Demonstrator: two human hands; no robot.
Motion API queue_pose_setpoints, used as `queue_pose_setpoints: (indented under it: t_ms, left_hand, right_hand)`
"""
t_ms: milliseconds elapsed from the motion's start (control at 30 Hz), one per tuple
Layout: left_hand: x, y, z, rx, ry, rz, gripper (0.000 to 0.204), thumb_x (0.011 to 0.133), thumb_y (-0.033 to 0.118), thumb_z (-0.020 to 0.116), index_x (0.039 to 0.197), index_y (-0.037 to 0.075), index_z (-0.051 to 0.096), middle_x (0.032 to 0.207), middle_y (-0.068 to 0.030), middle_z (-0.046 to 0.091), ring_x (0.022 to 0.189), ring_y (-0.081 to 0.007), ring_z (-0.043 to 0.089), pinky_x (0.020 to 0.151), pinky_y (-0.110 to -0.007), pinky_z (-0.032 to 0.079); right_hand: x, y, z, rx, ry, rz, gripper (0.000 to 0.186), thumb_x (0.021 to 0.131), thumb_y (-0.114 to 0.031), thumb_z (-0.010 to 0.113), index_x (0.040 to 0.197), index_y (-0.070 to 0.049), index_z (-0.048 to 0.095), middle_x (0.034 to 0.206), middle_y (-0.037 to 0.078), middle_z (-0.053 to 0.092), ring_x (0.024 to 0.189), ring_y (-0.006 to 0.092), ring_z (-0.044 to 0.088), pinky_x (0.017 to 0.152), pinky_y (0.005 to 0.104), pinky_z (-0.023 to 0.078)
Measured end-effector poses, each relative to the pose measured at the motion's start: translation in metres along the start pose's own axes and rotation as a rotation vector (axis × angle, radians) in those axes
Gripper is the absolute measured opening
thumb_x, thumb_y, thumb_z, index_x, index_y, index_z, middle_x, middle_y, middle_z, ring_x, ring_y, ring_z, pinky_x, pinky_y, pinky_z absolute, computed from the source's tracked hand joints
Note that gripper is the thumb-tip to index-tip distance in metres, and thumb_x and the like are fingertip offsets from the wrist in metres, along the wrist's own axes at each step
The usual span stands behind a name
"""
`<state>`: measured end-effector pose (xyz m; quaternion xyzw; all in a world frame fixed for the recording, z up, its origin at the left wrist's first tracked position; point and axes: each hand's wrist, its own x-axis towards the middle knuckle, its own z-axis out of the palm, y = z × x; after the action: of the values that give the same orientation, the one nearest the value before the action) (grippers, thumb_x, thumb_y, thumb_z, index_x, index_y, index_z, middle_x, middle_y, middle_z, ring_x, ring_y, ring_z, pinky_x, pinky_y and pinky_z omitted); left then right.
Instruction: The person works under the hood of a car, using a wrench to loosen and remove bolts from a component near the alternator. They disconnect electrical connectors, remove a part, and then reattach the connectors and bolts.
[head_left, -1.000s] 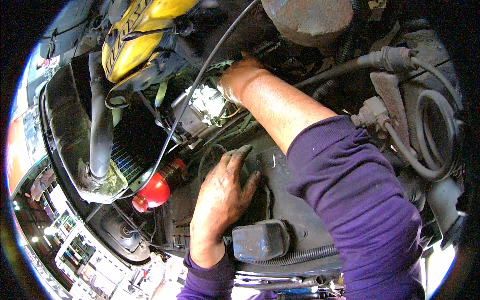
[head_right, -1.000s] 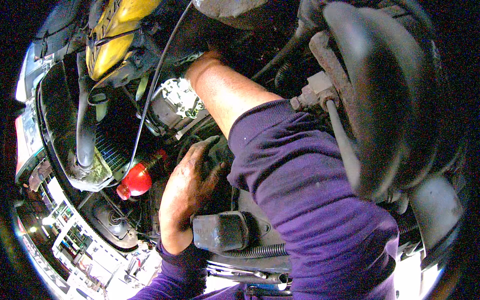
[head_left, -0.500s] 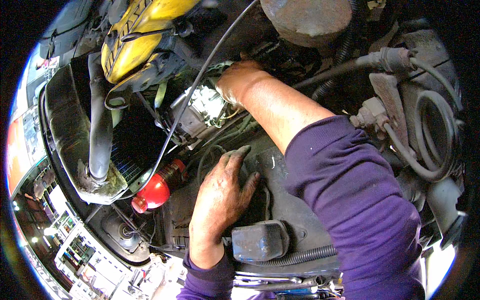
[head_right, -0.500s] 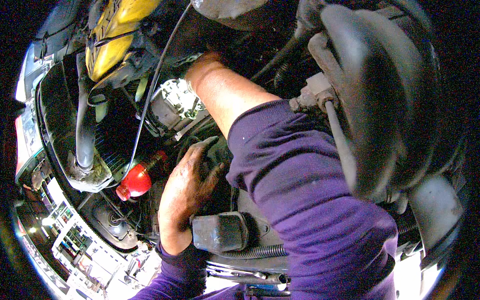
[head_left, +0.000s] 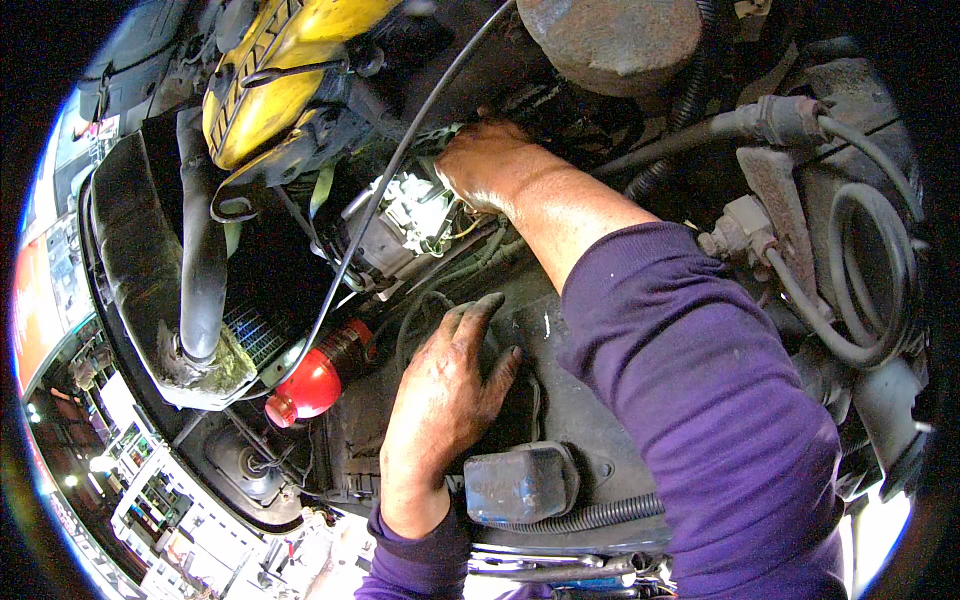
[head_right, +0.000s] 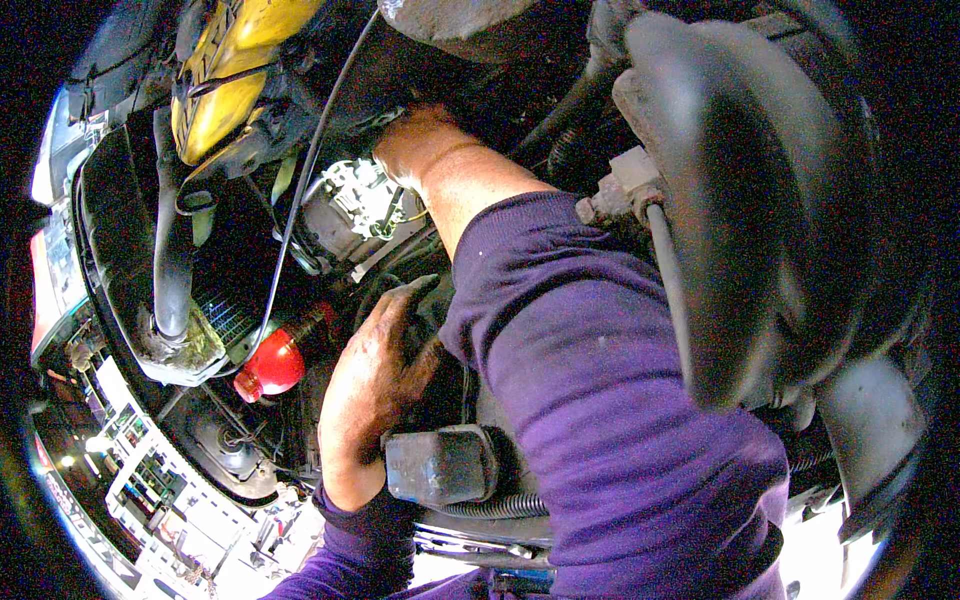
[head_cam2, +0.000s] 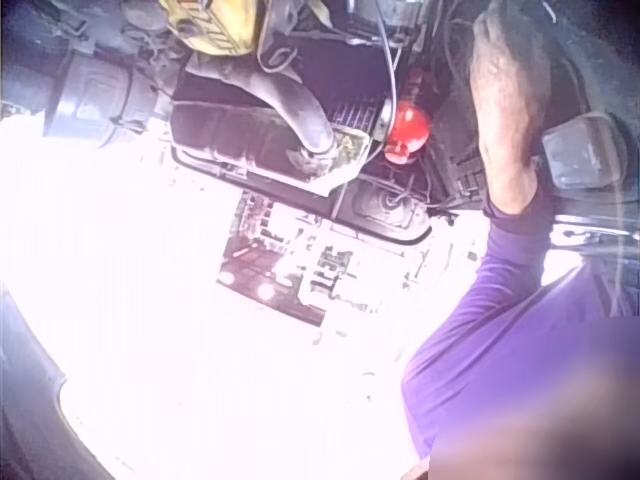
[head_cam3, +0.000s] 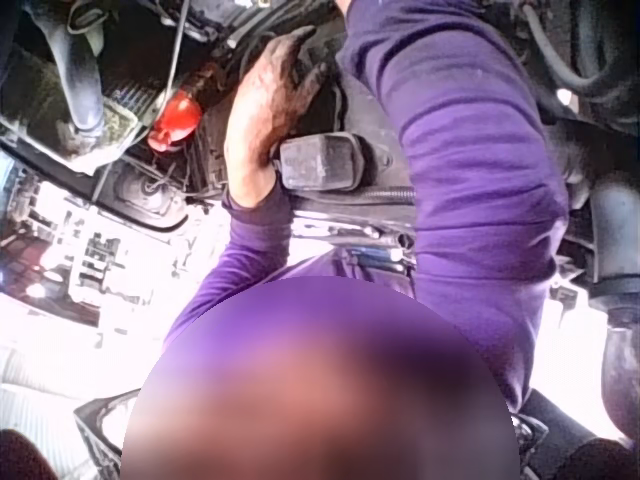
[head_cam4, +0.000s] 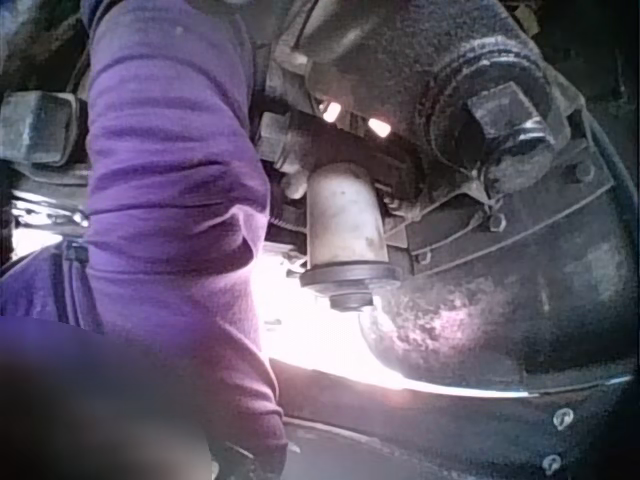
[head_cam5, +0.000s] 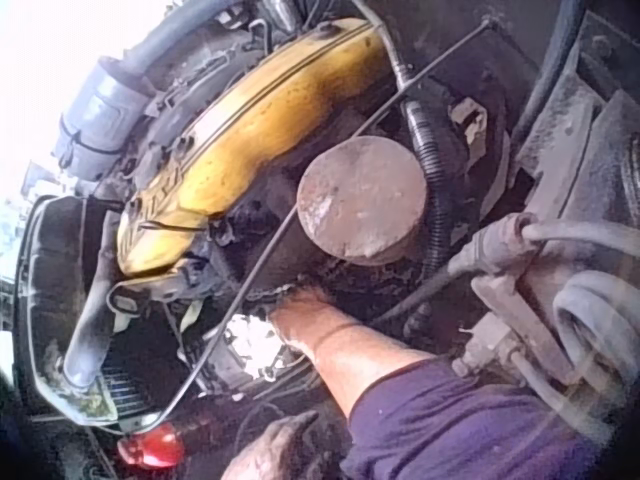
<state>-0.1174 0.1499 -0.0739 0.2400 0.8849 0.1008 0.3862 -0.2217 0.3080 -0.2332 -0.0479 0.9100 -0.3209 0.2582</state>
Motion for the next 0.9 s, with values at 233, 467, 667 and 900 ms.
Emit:
queue_pose_setpoints:
  t_ms: [233,467,667,900]
  left_hand:
    - [0.002,-0.003,0.002,0.002,-0.002,0.009,0.057,0.092,0.023,0.073,0.143,0.007,0.052,0.131,-0.0229,0.062,0.118,-0.0426,0.062,0.100,-0.047,0.052]
    - [0.001,-0.007,0.003,0.007,0.008,0.021,0.058,0.092,0.024,0.073,0.143,0.007,0.052,0.133,-0.0228,0.062,0.119,-0.0422,0.062,0.101,-0.047,0.052]
    - [0.000,-0.002,-0.003,0.055,0.031,0.015,0.060,0.092,0.027,0.073,0.145,0.008,0.052,0.134,-0.0221,0.062,0.119,-0.0409,0.063,0.101,-0.047,0.052]
    - [-0.017,0.000,-0.009,0.311,0.119,-0.076,0.060,0.088,0.025,0.072,0.142,0.009,0.054,0.132,-0.0168,0.064,0.115,-0.0334,0.067,0.097,-0.045,0.054]
  right_hand:
    - [0.001,-0.004,-0.012,-0.037,-0.098,0.057,0.037,0.098,-0.019,0.055,0.132,-0.013,0.070,0.143,0.014,0.063,0.133,0.0325,0.060,0.115,0.0509,0.042]
    - [0.025,-0.007,-0.024,-0.100,-0.262,0.228,0.044,0.098,-0.024,0.056,0.139,-0.011,0.066,0.150,0.012,0.057,0.136,0.0325,0.058,0.110,0.0501,0.047]
    - [0.034,-0.005,-0.009,-0.216,-0.288,0.280,0.046,0.100,-0.030,0.051,0.141,-0.013,0.064,0.154,0.008,0.055,0.137,0.0311,0.057,0.111,0.0500,0.044]
    - [-0.024,-0.050,-0.033,-0.473,-0.189,0.221,0.040,0.099,-0.024,0.055,0.135,-0.011,0.067,0.154,0.013,0.053,0.142,0.0258,0.050,0.112,0.0483,0.041]
